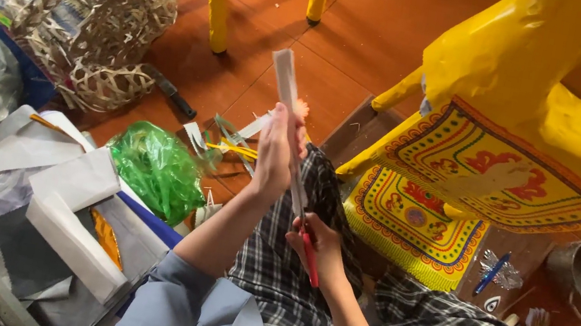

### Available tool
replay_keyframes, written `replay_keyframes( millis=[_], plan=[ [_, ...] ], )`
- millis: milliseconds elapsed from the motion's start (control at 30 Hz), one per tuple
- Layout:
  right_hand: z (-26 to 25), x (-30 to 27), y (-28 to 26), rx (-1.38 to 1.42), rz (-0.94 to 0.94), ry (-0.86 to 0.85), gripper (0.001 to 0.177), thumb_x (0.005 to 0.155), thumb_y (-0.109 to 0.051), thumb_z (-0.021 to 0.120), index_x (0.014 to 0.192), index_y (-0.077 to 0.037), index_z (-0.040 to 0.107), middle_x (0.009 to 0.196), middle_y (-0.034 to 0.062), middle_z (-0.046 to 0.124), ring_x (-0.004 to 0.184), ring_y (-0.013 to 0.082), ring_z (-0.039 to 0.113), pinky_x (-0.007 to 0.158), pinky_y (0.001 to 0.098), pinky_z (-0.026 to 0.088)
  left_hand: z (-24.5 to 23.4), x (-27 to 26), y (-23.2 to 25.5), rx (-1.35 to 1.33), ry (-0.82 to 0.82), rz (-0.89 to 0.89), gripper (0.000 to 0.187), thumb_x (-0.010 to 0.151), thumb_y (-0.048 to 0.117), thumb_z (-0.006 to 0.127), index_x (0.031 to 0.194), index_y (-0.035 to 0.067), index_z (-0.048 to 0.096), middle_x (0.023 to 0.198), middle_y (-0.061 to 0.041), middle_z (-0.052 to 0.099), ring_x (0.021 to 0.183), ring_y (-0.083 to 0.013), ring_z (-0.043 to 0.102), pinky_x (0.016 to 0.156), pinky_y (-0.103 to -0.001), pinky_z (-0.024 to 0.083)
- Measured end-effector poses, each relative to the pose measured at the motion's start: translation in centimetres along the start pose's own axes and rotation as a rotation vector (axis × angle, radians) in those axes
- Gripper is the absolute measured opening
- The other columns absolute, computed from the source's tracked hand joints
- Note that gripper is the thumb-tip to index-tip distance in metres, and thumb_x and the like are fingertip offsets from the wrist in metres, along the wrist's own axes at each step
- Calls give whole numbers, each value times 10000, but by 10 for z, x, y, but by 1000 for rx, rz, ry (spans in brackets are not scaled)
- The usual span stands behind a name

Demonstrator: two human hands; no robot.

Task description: Decorate a yellow paper-mache horse by cutting and gluing colorful paper strips

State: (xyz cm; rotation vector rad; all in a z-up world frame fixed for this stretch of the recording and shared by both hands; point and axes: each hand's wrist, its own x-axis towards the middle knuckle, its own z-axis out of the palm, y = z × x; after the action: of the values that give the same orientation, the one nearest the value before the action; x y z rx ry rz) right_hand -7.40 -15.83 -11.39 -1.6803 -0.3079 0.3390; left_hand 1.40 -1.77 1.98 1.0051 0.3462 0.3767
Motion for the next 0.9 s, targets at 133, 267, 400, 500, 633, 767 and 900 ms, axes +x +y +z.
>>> replay_keyframes(
  millis=[133, 267, 400, 500, 633, 767, 900],
  plan=[
    [1, 0, -17, -1, -12, 28, 237, 840, -338, 720, 903, -121, 647, 573, 72, 587, 486, 165, 583, 479, 316, 487, -2, -9, -18, 36, -70, 2, 513, 1039, 518, 298, 845, 102, 526, 580, 12, 439, 445, -88, 470, 377, -192, 381],
    [-1, -11, -17, 28, 35, 42, 197, 852, -306, 729, 805, -128, 659, 471, 42, 550, 374, 142, 567, 395, 249, 477, -2, -2, -5, 25, -84, 23, 428, 1050, 434, 340, 878, 84, 516, 606, 9, 420, 466, -98, 464, 398, -205, 388],
    [-7, -9, -24, 5, 60, -2, 279, 796, -368, 779, 902, -130, 677, 529, 68, 596, 424, 151, 599, 426, 270, 490, -2, -4, 4, 19, -68, 23, 365, 1055, 377, 347, 873, 84, 468, 602, 7, 402, 478, -97, 453, 401, -200, 372],
    [-2, 8, 11, 9, 64, 21, 315, 841, -362, 752, 954, -85, 655, 622, 120, 633, 512, 189, 616, 474, 303, 495, -3, -9, -13, -33, -115, -27, 472, 1052, 484, 302, 871, 84, 477, 609, 13, 414, 482, -86, 463, 405, -202, 385],
    [-2, -1, 1, -25, 39, 59, 302, 916, -312, 689, 970, -15, 670, 596, 158, 619, 481, 199, 580, 450, 350, 450, -6, -16, -8, 3, -129, 1, 526, 1048, 513, 297, 856, 77, 520, 600, -18, 466, 487, -129, 496, 426, -226, 414],
    [-7, -9, -27, 41, 17, 55, 296, 877, -335, 727, 786, -58, 674, 455, 69, 579, 379, 135, 580, 386, 231, 467, -21, -11, 12, 325, -182, 112, 381, 1009, 359, 476, 958, 13, 625, 739, -102, 603, 688, -180, 585, 640, -317, 526],
    [-9, -12, -43, 94, 50, 38, 273, 864, -309, 738, 785, -57, 671, 439, 74, 566, 358, 138, 568, 362, 237, 469, -27, 0, 18, 366, -121, 155, 159, 882, 149, 740, 928, 9, 677, 718, -65, 645, 635, -100, 594, 583, -223, 548]
  ],
)
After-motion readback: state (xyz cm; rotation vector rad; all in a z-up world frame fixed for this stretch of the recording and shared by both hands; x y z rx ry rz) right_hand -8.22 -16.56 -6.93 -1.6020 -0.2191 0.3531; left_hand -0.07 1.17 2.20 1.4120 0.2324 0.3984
